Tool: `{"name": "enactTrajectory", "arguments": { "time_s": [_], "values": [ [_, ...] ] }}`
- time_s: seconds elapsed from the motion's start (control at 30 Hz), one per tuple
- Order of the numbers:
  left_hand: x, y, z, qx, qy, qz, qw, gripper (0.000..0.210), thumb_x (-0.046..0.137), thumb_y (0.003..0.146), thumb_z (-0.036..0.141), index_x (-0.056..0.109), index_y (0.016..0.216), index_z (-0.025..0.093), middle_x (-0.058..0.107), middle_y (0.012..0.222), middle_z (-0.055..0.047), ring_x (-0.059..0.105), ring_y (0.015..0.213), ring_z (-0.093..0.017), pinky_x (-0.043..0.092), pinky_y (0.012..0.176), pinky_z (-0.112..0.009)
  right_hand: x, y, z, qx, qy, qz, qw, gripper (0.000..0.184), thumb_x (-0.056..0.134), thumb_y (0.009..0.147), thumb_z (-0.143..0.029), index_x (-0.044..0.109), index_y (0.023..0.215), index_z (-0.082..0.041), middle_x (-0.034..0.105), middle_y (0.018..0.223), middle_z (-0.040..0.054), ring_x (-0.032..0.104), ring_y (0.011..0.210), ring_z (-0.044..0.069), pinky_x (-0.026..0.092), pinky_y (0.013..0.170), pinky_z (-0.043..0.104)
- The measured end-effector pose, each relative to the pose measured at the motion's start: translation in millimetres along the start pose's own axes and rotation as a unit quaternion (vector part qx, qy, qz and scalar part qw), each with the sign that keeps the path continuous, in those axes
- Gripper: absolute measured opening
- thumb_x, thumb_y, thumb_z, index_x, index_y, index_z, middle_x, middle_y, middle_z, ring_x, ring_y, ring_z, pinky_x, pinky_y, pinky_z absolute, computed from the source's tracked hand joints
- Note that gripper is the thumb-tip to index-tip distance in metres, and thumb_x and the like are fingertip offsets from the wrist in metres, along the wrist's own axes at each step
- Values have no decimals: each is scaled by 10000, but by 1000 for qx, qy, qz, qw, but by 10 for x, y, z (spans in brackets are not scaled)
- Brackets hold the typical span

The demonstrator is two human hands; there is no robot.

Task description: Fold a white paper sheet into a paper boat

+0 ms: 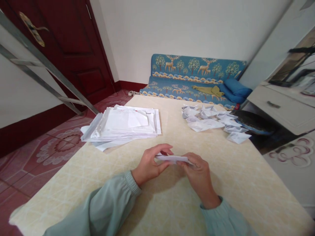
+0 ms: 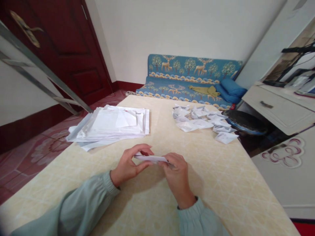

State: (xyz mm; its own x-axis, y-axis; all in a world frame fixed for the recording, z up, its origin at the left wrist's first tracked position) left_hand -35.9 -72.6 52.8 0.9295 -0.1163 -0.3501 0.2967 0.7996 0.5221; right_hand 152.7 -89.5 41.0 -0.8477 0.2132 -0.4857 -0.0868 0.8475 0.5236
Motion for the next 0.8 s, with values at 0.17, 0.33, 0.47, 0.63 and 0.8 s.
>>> {"name": "enactTrajectory", "arguments": {
  "time_s": [0.17,0.33,0.47,0.63,0.8],
  "values": [
    [-13,10,50,22,-15,63,998,340,747,671,255,632,977,161,684,844,-57,624,764,-158,482,732,-267,10,-17,-10,44,125,52,990,49,674,741,-206,668,692,-201,621,667,-13,564,648,143,421,628,260],
    [13,-11,92,62,-19,59,996,89,688,736,223,704,769,142,663,683,-51,595,626,-127,448,592,-227,70,-16,5,89,166,41,981,33,691,710,-221,687,695,-192,642,660,-9,576,648,152,439,618,258],
    [17,-22,89,6,-15,80,997,152,696,727,268,700,694,121,636,592,-39,562,548,-111,421,549,-217,89,-45,25,174,179,25,968,131,726,665,-269,717,767,-187,701,723,15,619,687,187,480,659,292],
    [17,3,48,-94,-65,76,991,316,717,685,347,581,531,107,543,499,-3,464,493,-81,373,500,-200,103,-63,11,249,256,-20,934,272,740,652,-333,716,863,-163,723,802,56,646,713,224,506,643,324],
    [5,16,38,-116,-95,38,988,354,682,708,377,517,530,121,445,488,33,379,490,-61,316,479,-192,108,-55,1,284,303,-57,908,317,753,643,-364,712,876,-154,720,802,65,632,659,201,487,578,288]
  ]
}}
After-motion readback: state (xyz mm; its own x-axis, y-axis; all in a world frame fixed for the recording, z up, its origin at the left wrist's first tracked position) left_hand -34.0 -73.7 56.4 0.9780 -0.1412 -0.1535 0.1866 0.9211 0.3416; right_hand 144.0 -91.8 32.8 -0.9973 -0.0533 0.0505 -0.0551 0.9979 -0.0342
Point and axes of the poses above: each hand's wrist, its own y-axis towards the middle knuckle, its own x-axis out of the palm, z = x × y, the point moved 1 cm from there along y, towards the middle knuckle
